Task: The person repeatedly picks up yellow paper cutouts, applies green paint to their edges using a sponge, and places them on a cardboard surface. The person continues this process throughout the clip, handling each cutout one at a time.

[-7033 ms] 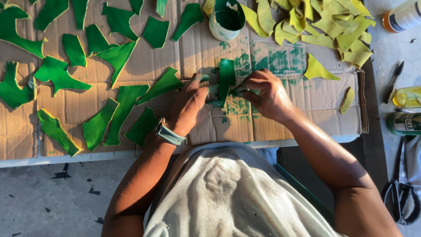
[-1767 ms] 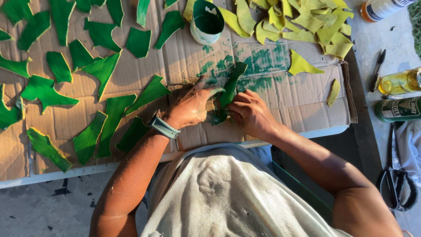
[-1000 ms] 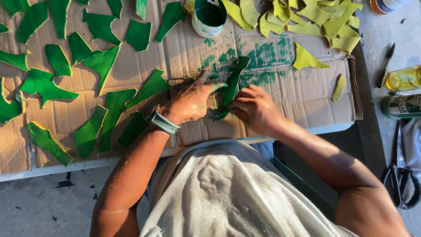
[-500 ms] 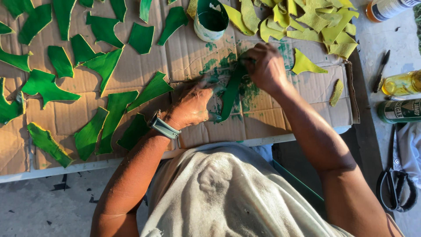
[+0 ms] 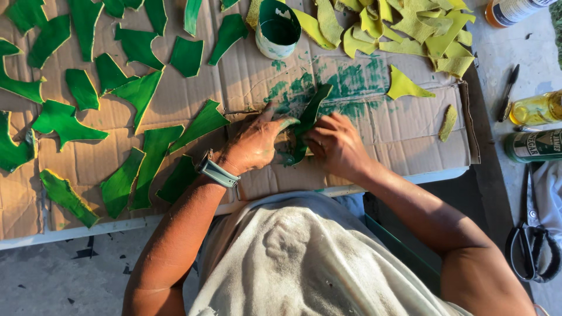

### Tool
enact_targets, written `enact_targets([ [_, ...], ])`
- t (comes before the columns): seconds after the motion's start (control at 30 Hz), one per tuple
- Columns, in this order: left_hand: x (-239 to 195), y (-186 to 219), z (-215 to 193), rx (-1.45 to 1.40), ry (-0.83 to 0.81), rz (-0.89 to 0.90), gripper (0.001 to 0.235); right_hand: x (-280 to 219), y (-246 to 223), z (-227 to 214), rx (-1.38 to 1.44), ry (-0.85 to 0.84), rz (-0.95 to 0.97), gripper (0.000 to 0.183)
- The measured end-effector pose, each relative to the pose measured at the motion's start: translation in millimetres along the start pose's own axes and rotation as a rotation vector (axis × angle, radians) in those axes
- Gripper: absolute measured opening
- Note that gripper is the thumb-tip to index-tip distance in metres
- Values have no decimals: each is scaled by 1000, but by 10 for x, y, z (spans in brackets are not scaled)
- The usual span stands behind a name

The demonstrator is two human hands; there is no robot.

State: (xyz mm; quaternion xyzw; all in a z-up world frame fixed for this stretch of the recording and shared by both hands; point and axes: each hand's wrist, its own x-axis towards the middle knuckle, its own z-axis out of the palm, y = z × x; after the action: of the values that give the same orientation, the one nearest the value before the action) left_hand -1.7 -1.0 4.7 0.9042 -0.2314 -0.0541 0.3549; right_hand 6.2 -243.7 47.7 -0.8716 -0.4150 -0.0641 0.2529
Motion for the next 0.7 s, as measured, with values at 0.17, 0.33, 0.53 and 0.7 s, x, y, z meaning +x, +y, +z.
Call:
enact_targets([
  [0.17,9,135,-86,55,19,-26,55,307,561,5,-200,32,16,8],
  [0.33,-20,159,-83,95,-43,-128,41,406,979,-249,-130,173,212,10],
  [0.53,-52,30,64,20,176,65,52,58,1226,-412,113,242,331,16],
  [0.7,-109,145,-70,-154,160,56,60,-235,1332,-303,406,307,436,14],
])
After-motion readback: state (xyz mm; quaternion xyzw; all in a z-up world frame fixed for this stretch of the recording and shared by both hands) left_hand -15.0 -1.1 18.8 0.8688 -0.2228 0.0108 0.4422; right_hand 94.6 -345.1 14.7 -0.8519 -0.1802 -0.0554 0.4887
